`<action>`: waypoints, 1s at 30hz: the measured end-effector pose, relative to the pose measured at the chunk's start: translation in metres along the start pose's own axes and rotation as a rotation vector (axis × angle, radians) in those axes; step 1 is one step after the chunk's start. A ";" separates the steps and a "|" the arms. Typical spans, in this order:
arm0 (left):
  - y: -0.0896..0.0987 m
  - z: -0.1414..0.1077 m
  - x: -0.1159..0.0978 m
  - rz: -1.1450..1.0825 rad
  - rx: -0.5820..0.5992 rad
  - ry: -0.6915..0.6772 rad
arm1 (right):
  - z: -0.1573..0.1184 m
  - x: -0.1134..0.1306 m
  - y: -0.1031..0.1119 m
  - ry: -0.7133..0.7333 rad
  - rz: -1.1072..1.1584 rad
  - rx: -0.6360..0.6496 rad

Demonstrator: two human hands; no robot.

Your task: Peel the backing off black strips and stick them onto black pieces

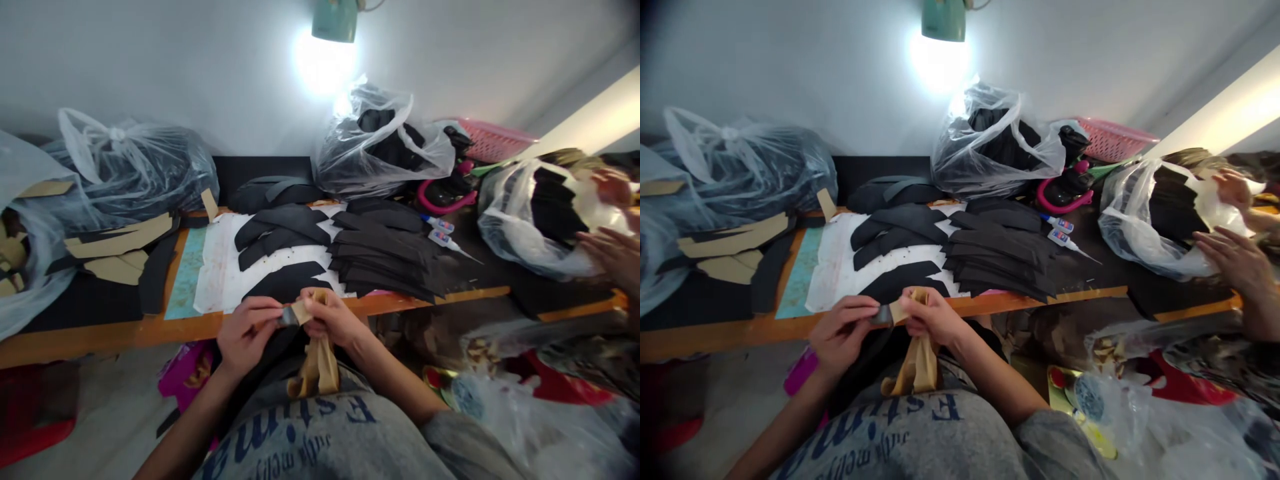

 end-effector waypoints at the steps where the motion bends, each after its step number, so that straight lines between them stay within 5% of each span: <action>1: 0.007 0.000 0.008 -0.081 -0.106 0.076 | 0.001 0.002 0.007 0.035 0.039 -0.097; 4: 0.033 -0.002 0.036 -0.431 -0.438 0.286 | -0.005 0.019 0.037 0.205 0.122 -0.415; 6: 0.051 -0.002 0.052 -0.605 -0.577 0.388 | -0.014 0.031 0.056 0.276 0.176 -0.515; 11: 0.091 0.008 0.062 -0.664 -0.637 0.418 | -0.038 0.056 0.085 0.276 -0.032 -0.431; 14: 0.084 0.012 0.053 -0.352 -0.455 0.445 | -0.042 0.058 0.073 0.184 -0.481 -0.219; 17: 0.040 0.008 0.040 0.027 0.044 0.460 | -0.034 0.049 0.042 0.172 -0.875 0.038; 19: 0.005 -0.001 0.031 0.100 0.369 0.418 | -0.026 0.043 0.023 0.226 -1.005 0.094; 21: -0.019 -0.009 0.023 0.088 0.530 0.397 | -0.020 0.039 0.011 0.279 -1.079 0.088; 25: -0.025 -0.015 0.027 0.047 0.486 0.535 | -0.018 0.040 0.013 0.280 -1.060 0.078; 30: 0.006 -0.020 0.056 0.206 0.259 0.641 | -0.020 0.050 0.053 0.273 -0.795 -0.294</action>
Point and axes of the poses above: each hand's wrist, its own z-axis towards the middle knuckle, its own y-axis out of the back of the hand, x = y × z, the point moved 4 cm from there along z, towards the middle knuckle, and after that the axes turned 8 degrees about y, right-handed, at the moved point
